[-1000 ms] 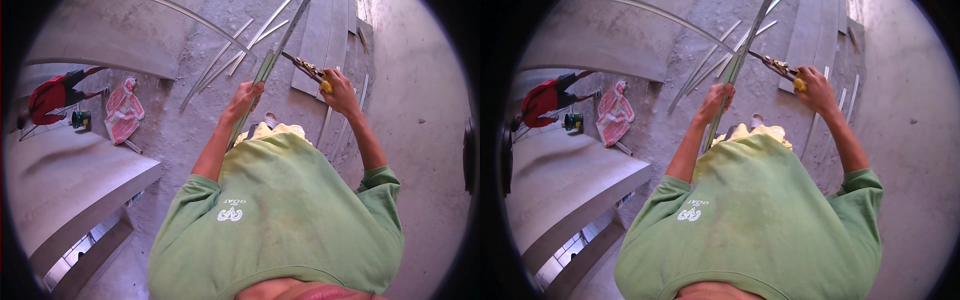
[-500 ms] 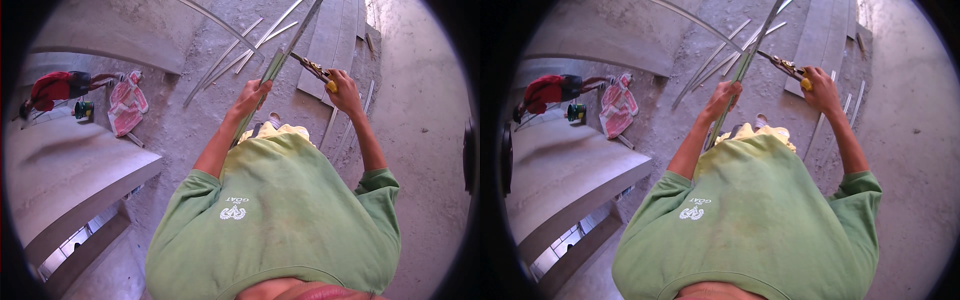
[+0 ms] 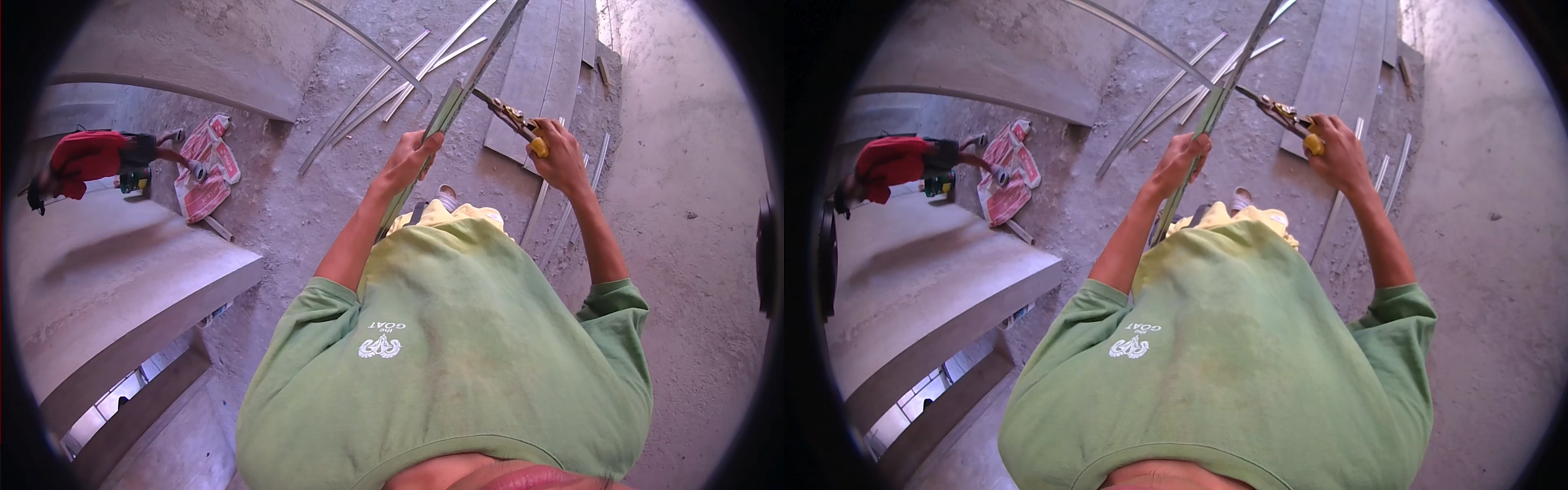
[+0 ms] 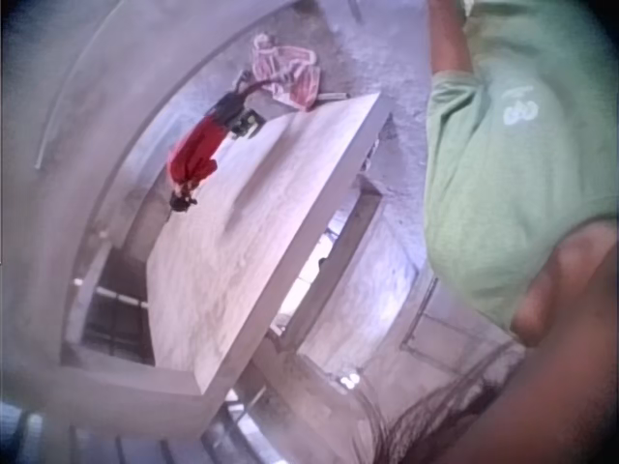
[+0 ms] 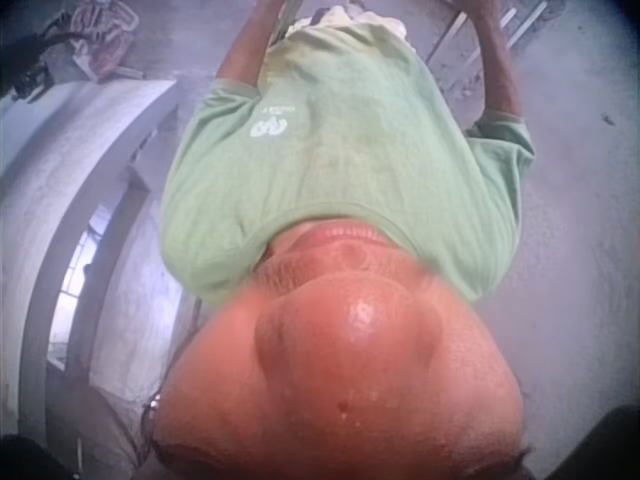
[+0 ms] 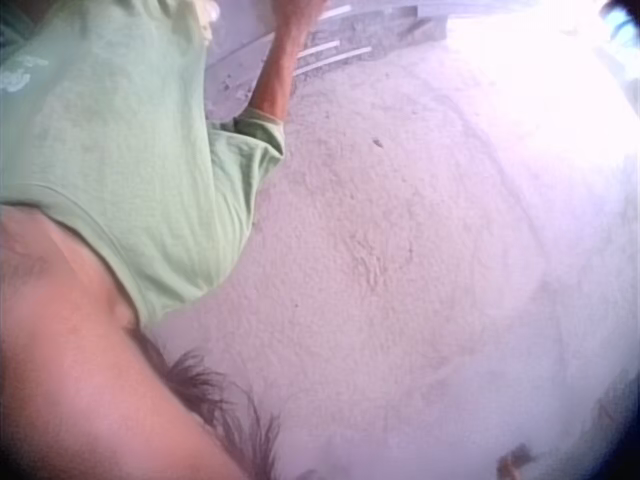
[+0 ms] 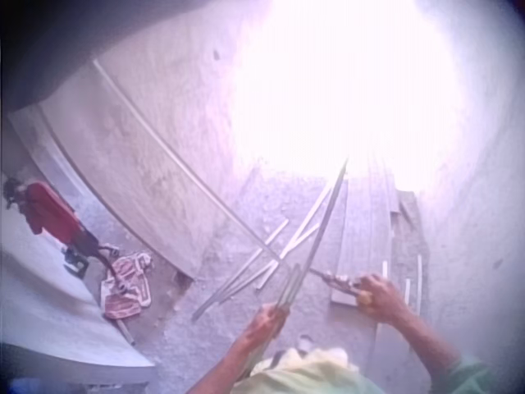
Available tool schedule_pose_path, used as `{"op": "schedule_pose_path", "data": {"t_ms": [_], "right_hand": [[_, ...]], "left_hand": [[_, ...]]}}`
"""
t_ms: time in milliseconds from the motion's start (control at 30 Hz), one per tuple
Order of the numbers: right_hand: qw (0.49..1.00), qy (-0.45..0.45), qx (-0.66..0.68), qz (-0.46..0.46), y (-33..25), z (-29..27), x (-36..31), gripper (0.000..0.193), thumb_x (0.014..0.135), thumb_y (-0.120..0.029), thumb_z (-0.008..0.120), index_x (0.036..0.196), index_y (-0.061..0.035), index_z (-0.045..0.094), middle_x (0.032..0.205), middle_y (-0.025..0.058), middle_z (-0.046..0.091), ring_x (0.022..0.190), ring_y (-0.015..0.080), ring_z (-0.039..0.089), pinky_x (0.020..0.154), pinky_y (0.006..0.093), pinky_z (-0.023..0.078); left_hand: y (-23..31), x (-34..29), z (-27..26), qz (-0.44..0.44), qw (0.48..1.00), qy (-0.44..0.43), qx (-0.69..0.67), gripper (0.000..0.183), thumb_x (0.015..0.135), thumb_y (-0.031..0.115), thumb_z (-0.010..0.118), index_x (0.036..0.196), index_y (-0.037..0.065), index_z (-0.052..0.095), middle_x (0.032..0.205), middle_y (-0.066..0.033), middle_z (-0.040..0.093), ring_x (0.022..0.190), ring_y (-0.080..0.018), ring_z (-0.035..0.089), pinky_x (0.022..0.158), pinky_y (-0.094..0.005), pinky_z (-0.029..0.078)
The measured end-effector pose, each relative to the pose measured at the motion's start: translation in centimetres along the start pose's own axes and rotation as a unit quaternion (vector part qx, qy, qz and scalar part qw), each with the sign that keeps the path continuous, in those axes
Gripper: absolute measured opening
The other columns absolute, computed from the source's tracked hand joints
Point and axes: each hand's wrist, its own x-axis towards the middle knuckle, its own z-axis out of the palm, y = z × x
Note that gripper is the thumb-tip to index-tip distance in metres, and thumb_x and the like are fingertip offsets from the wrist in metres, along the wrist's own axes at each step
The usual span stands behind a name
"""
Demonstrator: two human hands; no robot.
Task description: The person uses tin snips to cut long metal profiles into shorter segments. They repeatedly pick up a profile, position the snips, and cut through the material, then place the cut pieces on the floor. The task is performed in a construction setting with other workers visible in the background.
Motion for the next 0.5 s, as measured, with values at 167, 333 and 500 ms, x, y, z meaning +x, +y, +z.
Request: {"op": "schedule_pose_path", "data": {"t_ms": [167, 333, 500], "right_hand": [[1.0, 0.012, -0.001, -0.006, 0.03, -0.1, 0.07, 0.041, 0.074, -0.011, 0.071, 0.114, -0.0065, 0.061, 0.102, 0.016, 0.063, 0.091, 0.0384, 0.063, 0.078, 0.0454, 0.051], [1.0, 0.004, -0.011, 0.004, -0.16, -0.33, 0.09, 0.042, 0.074, -0.01, 0.07, 0.115, -0.0068, 0.061, 0.104, 0.0157, 0.063, 0.092, 0.0383, 0.064, 0.079, 0.0454, 0.051], [1.0, 0.007, -0.022, 0.007, -0.36, -0.47, -0.1, 0.043, 0.074, -0.011, 0.07, 0.115, -0.0067, 0.061, 0.105, 0.0156, 0.063, 0.093, 0.0384, 0.064, 0.08, 0.0453, 0.052]], "left_hand": [[-0.25, -0.1, 0.0, 0.004, 1.0, -0.002, -0.004, 0.066, 0.086, 0.074, 0.052, 0.081, 0.008, 0.051, 0.062, 0.0028, 0.044, 0.05, -0.0061, 0.043, 0.043, -0.0233, 0.038], [-0.28, -0.04, 0.08, -0.004, 1.0, -0.001, -0.005, 0.067, 0.085, 0.074, 0.053, 0.081, 0.007, 0.052, 0.063, 0.0023, 0.045, 0.05, -0.0063, 0.044, 0.043, -0.0237, 0.038], [-0.34, 0.06, 0.06, -0.008, 1.0, -0.001, -0.002, 0.068, 0.085, 0.075, 0.052, 0.081, 0.007, 0.052, 0.062, 0.0021, 0.045, 0.05, -0.0064, 0.044, 0.043, -0.0236, 0.038]]}}
